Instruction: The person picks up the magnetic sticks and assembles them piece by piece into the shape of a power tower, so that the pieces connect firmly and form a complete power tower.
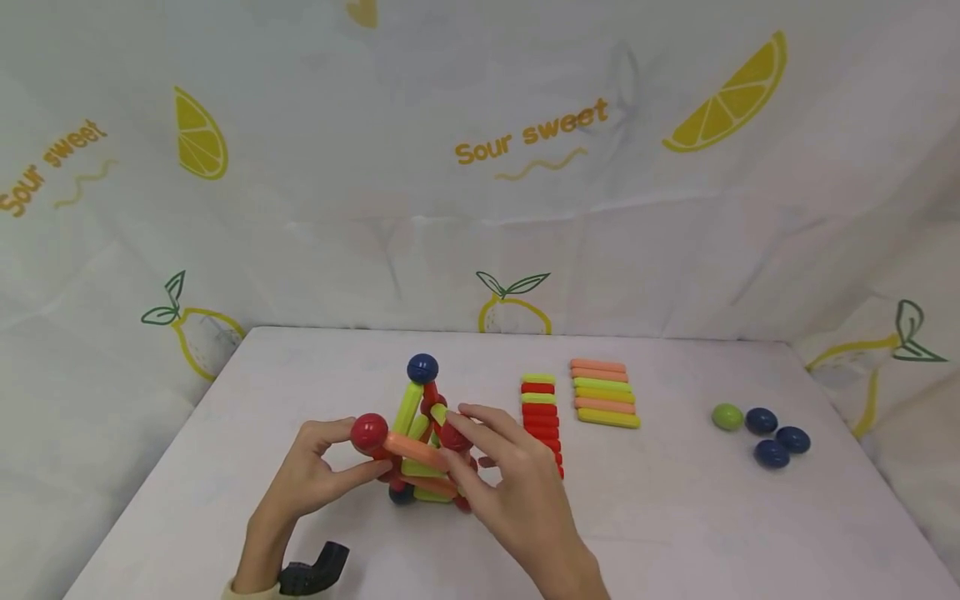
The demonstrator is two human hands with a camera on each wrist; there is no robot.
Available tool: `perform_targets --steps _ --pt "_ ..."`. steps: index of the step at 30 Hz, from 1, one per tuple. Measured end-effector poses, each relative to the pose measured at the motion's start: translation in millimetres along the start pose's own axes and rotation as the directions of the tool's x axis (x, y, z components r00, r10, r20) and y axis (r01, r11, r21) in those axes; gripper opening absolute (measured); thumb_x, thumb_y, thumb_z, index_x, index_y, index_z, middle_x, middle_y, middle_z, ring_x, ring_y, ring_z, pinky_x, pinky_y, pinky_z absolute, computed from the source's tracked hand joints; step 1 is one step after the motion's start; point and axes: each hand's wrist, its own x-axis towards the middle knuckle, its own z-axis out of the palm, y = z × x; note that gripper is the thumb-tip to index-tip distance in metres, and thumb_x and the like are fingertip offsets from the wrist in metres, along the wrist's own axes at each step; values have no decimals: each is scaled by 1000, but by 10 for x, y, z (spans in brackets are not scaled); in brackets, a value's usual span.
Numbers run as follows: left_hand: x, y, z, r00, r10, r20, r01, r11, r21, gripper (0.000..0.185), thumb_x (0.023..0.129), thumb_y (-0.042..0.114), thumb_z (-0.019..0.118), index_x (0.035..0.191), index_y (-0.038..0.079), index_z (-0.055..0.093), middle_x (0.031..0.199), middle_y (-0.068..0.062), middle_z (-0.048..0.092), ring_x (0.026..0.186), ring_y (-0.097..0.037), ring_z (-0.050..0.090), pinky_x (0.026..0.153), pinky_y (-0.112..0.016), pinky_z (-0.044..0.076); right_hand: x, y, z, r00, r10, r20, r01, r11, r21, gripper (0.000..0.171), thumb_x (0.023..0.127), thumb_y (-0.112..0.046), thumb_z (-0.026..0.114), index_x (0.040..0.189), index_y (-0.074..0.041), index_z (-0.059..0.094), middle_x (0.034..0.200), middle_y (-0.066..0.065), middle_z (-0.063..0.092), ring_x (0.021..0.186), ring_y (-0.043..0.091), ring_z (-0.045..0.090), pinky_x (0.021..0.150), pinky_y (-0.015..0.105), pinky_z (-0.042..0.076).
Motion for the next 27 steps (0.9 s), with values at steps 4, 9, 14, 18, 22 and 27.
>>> perform_targets --steps 4,9,14,18,22,27 --pt "-4 5 7 1000 -18 7 18 1000 1 19 80 12 87 97 17 79 81 2 76 76 -8 67 77 -29 55 41 127 -111 997 6 -76 -8 1000 -14 44 80 -5 86 122 -13 75 111 0 76 94 10 70 76 12 57" --pt "-2 8 9 1000 -18 11 18 1000 -3 18 81 11 86 96 17 79 81 2 76 76 -8 67 77 -29 55 73 510 -220 997 29 -66 -36 994 -105 33 82 -3 82 114 -10 77 99 -1 78 91 10 70 81 16 57" --pt "-4 7 3 1000 -5 8 5 1000 -4 18 80 11 86 95 17 78 80 2 77 75 -7 67 78 -29 56 -23 824 -181 939 245 242 -155 928 -338 23 81 -12 86 103 -12 81 94 -2 78 88 16 70 78 37 62" --pt "-2 -3 2 1000 -1 5 1 1000 -3 18 80 10 86 95 17 78 80 2 76 75 -6 67 79 -29 57 -124 988 -110 836 399 375 -206 864 -460 25 77 -14 89 101 -12 82 95 -1 77 90 17 67 82 41 62" --pt "-6 -7 3 1000 -8 2 8 1000 7 20 80 10 87 96 17 78 79 3 76 76 -6 67 79 -29 57 -183 1075 -54 803 442 399 -200 832 -518 30 74 -12 91 102 -10 81 95 2 74 87 16 64 80 40 62" --pt "-9 0 8 1000 -24 5 24 1000 14 20 79 11 87 96 17 79 79 4 76 75 -8 67 79 -29 56 -229 1097 -36 788 452 418 -199 830 -522 31 73 -9 90 102 -8 81 96 3 76 88 18 67 82 44 62"
